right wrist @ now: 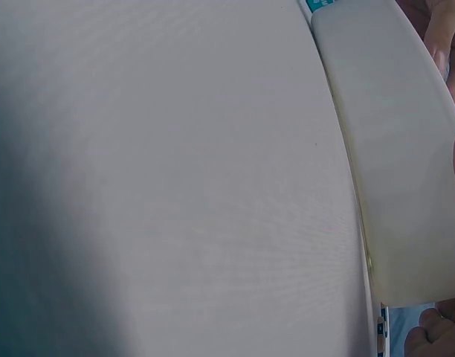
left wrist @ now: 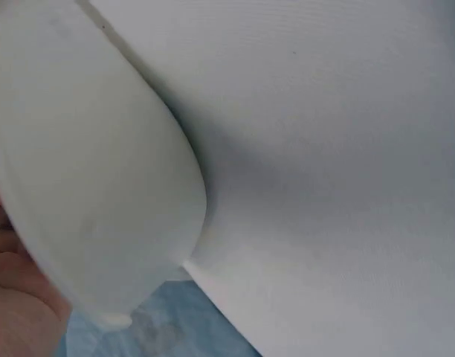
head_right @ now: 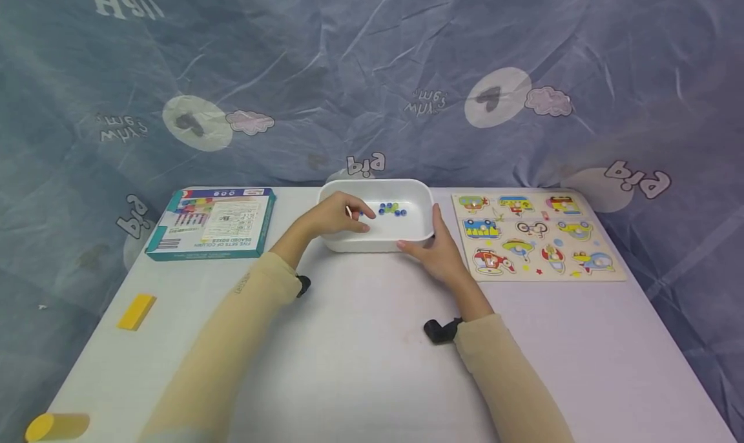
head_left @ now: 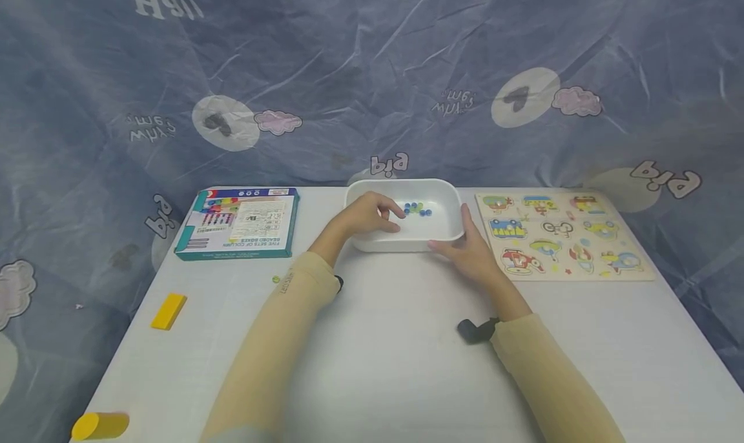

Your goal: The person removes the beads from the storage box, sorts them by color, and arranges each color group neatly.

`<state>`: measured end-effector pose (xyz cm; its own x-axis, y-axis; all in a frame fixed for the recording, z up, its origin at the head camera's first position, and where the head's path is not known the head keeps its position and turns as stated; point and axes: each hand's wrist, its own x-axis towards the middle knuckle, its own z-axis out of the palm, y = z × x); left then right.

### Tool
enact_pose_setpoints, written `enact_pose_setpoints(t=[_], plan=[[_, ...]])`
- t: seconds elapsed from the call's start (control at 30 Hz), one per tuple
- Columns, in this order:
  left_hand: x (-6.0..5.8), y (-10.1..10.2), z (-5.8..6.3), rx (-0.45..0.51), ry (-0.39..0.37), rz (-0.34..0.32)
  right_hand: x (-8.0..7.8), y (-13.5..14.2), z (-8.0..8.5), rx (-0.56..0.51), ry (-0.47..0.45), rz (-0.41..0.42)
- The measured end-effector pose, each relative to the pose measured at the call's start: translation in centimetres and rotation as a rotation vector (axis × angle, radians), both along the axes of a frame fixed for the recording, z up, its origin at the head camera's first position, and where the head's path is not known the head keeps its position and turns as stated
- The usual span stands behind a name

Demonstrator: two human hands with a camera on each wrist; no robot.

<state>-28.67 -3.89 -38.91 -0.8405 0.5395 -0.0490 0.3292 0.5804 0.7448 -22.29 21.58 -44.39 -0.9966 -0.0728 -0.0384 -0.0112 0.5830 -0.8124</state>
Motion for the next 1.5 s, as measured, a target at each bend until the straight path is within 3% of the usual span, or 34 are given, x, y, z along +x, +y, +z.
enact_pose_setpoints(t=[0.37, 0.53, 0.83, 1.3, 1.5], plan=[[-1.4, 3.1, -2.1, -0.072, -0.144, -0.046, -0.3, 0.2, 0.0, 0.024, -0.001, 0.000], [-1.5, 4.0, -2.6, -0.119, -0.138, -0.049, -0.3, 0.1, 0.1, 0.028, 0.010, 0.007], [-1.6, 4.5, -3.3, -0.119, -0.175, -0.042, 0.0, -0.3, 0.2, 0.020, -0.004, 0.014], [-1.6, 4.0, -3.5, -0.190, -0.188, -0.005, 0.2, -0.3, 0.5, 0.016, 0.012, -0.003], [-2.1, 4.4, -4.0, -0.192, -0.145, -0.052, 0.2, -0.1, 0.3, 0.013, 0.004, -0.001]])
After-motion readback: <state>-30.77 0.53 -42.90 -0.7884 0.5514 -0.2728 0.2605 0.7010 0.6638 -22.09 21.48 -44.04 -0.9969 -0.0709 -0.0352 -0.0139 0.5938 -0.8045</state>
